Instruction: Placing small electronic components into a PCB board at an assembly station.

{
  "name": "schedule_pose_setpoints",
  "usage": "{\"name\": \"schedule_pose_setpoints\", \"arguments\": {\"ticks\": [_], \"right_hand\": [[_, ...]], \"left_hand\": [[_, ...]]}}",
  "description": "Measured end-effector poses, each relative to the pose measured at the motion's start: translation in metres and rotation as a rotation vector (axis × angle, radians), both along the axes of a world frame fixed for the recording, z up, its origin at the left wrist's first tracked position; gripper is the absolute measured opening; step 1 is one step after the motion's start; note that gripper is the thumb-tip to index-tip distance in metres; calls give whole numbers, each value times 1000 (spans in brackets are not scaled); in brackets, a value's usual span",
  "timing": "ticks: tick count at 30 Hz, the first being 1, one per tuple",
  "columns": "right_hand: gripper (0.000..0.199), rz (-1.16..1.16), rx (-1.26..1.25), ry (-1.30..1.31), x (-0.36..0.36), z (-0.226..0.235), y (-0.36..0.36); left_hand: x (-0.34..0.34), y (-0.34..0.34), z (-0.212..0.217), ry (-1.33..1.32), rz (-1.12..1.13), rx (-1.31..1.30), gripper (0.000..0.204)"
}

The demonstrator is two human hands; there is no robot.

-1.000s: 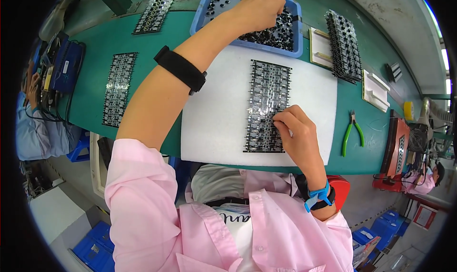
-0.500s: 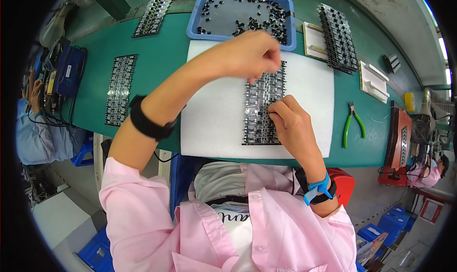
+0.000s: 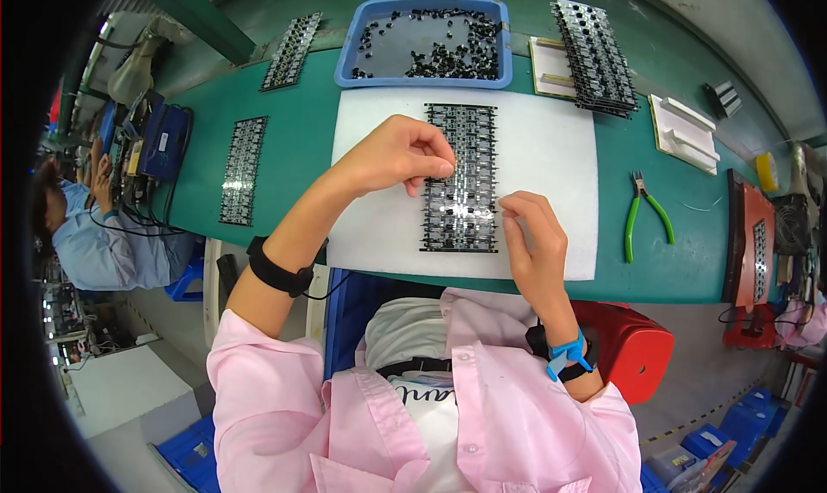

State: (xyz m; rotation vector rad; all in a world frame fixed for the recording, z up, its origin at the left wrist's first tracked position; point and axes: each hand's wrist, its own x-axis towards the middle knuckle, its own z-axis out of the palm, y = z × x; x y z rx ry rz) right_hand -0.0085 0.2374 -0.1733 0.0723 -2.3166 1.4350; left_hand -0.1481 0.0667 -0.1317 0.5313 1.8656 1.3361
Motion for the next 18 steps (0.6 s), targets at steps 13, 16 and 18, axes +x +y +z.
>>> {"name": "schedule_pose_setpoints", "arguments": {"ticks": [13, 16, 18], "right_hand": [[14, 20, -166, 72, 7, -9, 11], [14, 24, -179, 80, 7, -10, 11], [13, 35, -188, 84, 7, -9, 12]], "left_hand": [[29, 9, -4, -112, 184, 1, 11], [34, 13, -4, -57, 240, -2, 11], [35, 12, -8, 2, 256, -22, 11]]}}
